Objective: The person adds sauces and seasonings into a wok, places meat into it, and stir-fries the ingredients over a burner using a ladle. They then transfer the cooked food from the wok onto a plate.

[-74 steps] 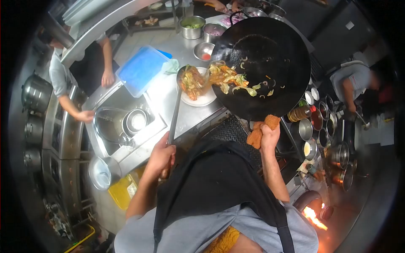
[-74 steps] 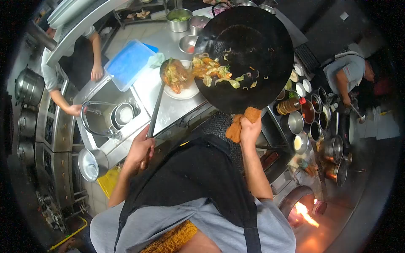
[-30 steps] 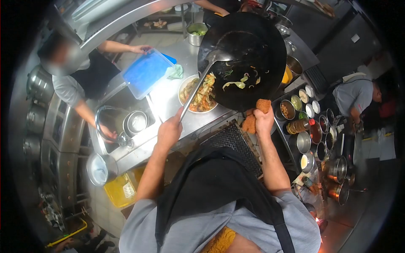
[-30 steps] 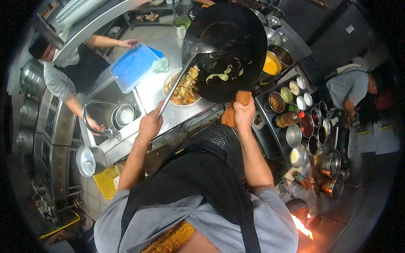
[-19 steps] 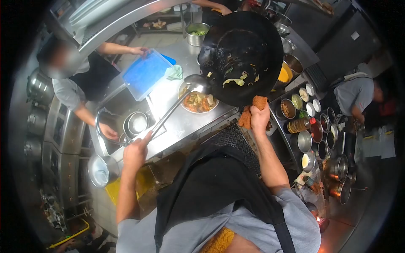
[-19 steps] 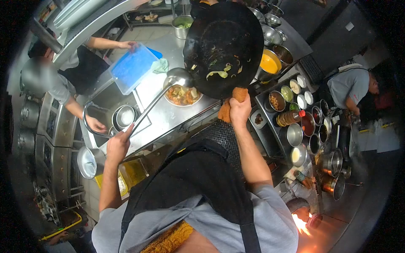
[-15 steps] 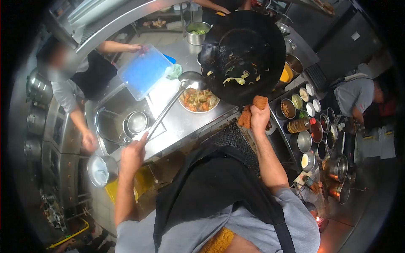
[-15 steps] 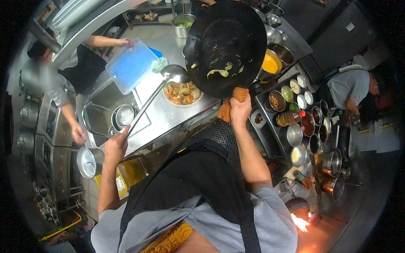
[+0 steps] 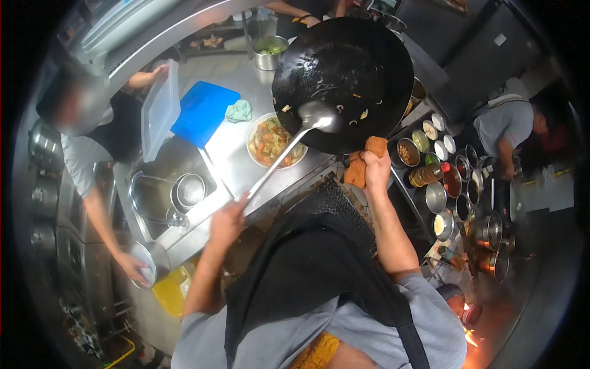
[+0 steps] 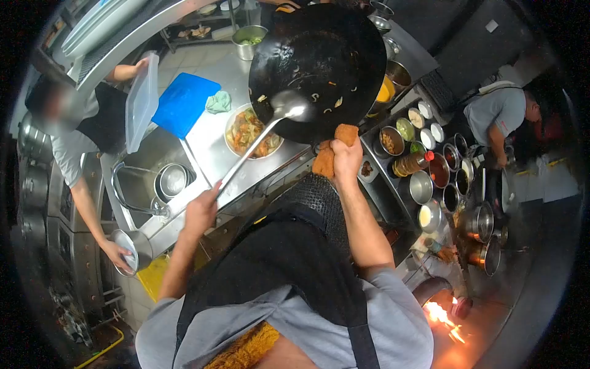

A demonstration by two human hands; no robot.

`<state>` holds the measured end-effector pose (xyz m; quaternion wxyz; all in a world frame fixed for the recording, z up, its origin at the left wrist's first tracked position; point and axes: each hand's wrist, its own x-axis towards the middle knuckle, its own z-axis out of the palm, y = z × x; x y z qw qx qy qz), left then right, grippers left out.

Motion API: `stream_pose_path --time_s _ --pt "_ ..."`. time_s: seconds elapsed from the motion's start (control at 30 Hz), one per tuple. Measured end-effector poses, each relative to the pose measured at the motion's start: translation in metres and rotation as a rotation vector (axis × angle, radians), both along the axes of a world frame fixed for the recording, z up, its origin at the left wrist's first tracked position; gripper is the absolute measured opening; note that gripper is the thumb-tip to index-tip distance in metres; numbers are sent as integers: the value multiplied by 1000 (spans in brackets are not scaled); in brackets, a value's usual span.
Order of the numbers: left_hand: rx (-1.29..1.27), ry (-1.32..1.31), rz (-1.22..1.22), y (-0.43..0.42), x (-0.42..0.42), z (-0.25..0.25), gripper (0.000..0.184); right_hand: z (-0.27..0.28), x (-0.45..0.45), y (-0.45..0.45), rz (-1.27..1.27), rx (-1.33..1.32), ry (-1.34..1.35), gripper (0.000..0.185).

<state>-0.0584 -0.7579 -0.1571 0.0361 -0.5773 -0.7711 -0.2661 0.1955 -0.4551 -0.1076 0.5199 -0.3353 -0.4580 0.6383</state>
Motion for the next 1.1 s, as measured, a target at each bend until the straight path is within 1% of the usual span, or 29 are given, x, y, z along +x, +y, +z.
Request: stream_pose_path --time_s 0.07,0.1,0.17,0.2,0.27,0.3,0.37,0.43,0.53,0.57,0.63,0.67,0.73,0.8,0.83,0.87,0.97,1.0,1.07,1.1 --pt "-30 27 56 -35 -19 15 56 -2 -6 4 -74 108 -7 31" --pt "-70 90 64 -50 -32 16 57 -1 -6 4 -75 108 -2 31" --pt "-162 110 144 -73 -36 46 58 1 -2 -1 -65 64 -40 35" --pt "-164 111 140 -74 -41 55 58 2 -3 -1 -69 61 -40 35" --pt "-161 90 159 -79 -42 65 59 2 -1 -4 -112 128 -143 34" --pt "-165 91 166 -75 -42 60 59 2 -2 -5 -105 126 -142 34" --pt "-23 1 102 -48 -42 36 58 -2 -1 -4 -121 98 -152 33" --pt "50 -58 78 -12 -29 25 57 -10 1 0 -116 102 -141 33" --pt "11 -162 88 9 -10 5 61 -7 1 -6 -86 71 -96 33" --pt "19 -160 83 -8 -4 10 61 -2 0 -4 -66 44 -63 33" --pt "-96 -116 65 -48 -1 26 64 2 -3 -2 -61 67 -55 33" --pt "-100 -116 57 -46 -2 27 64 0 -3 -5 -38 73 -59 33" --pt "-25 -162 11 -32 0 28 66 -5 -1 -1 -50 85 -84 33" --pt "99 -348 -1 20 12 22 65 -2 -5 -2 -56 98 -89 32" --pt "50 -453 34 49 19 25 62 1 -7 -5 -23 90 -24 32" --pt "134 -365 22 76 23 16 62 2 -6 -8 6 81 37 32" --pt "104 -418 35 88 33 12 61 -6 -13 -7 -41 125 -12 34" --pt "178 -300 10 70 27 -8 62 0 -14 -7 -45 134 -7 34" --pt "-57 -174 55 10 15 -1 65 8 -14 -13 -63 98 -15 35" --pt "-4 -89 26 -21 8 -3 67 7 -12 -12 -75 97 -12 35"
